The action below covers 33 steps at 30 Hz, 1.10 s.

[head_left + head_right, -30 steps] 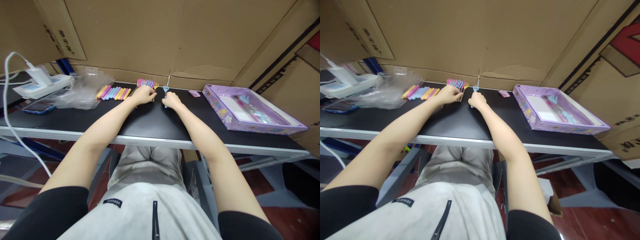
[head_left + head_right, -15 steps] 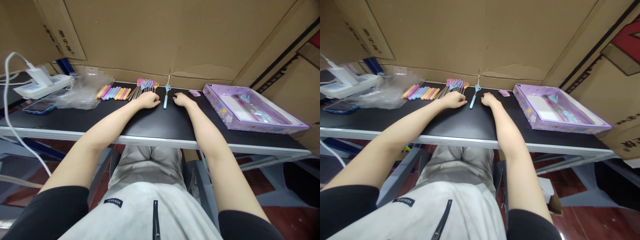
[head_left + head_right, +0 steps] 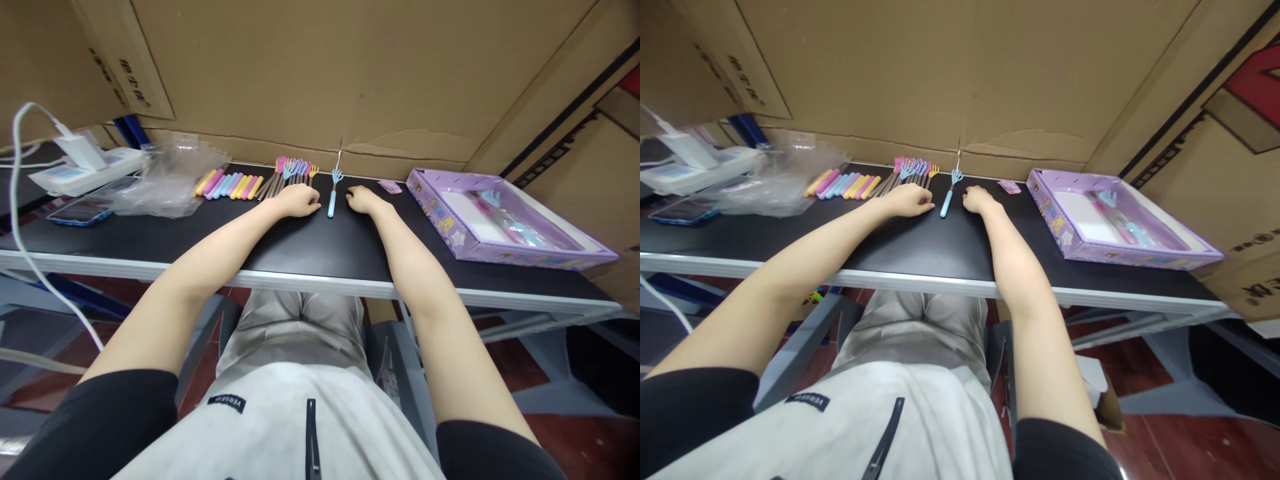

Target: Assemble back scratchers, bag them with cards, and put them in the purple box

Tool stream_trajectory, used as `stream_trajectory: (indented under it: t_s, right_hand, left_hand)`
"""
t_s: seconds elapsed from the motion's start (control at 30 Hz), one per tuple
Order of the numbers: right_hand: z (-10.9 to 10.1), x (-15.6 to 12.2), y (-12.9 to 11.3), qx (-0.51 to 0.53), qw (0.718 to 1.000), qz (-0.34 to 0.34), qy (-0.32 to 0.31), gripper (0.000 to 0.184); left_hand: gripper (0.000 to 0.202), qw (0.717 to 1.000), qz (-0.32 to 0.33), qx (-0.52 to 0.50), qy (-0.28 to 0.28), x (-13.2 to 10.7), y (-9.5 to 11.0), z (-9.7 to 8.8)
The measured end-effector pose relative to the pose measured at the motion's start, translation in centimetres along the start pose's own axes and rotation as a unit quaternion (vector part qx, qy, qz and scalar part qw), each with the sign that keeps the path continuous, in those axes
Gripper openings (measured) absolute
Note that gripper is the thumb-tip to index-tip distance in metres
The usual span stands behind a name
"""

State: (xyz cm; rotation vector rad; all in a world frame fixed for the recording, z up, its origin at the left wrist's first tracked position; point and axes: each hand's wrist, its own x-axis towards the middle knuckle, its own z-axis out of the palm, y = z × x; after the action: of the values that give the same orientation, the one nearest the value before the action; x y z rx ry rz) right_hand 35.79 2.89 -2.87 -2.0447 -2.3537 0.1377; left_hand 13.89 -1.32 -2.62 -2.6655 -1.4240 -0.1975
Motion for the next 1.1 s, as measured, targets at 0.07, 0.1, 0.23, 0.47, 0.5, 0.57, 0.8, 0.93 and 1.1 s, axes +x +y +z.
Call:
stream_trajectory:
  t_s: [0.07,0.1,0.23,0.47,0.5,0.57,0.8,0.93,1.1]
  right_hand:
    - [-0.1,-0.1,-0.1,-0.002,1.000,0.000,0.000,0.051]
    - [-0.2,-0.2,-0.2,-0.003,1.000,-0.001,0.000,0.051]
    - [-0.6,-0.9,-0.9,-0.002,1.000,-0.018,0.007,0.052]
    - [-0.9,-1.6,-2.0,0.013,0.999,-0.047,0.022,0.049]
    - [-0.9,-1.7,-2.0,0.011,0.998,-0.051,0.021,0.048]
    - [-1.0,-1.9,-2.1,0.007,0.998,-0.063,0.018,0.047]
    - [-1.2,-2.1,-2.2,-0.011,0.996,-0.084,0.006,0.047]
    - [-1.2,-2.1,-2.1,-0.023,0.996,-0.091,0.004,0.048]
    - [-1.2,-2.2,-2.1,-0.024,0.996,-0.090,0.001,0.048]
  left_hand:
    - [0.027,1.000,0.000,0.002,-0.004,0.0,0.1,-0.1]
    - [0.027,1.000,0.000,0.002,-0.004,0.0,0.1,-0.1]
    - [0.026,1.000,-0.001,-0.001,-0.005,0.0,0.1,-0.1]
    - [0.026,1.000,0.011,-0.013,0.006,0.1,-0.1,0.1]
    - [0.027,1.000,0.015,-0.015,0.010,0.1,-0.2,0.2]
    - [0.028,0.999,0.023,-0.020,0.021,0.2,-0.5,0.1]
    - [0.030,0.989,0.004,-0.088,0.116,0.2,-2.8,-0.6]
    - [0.026,0.981,-0.050,-0.117,0.144,-0.2,-4.3,-3.2]
    - [0.032,0.967,-0.211,-0.097,0.100,-2.1,-7.9,-8.5]
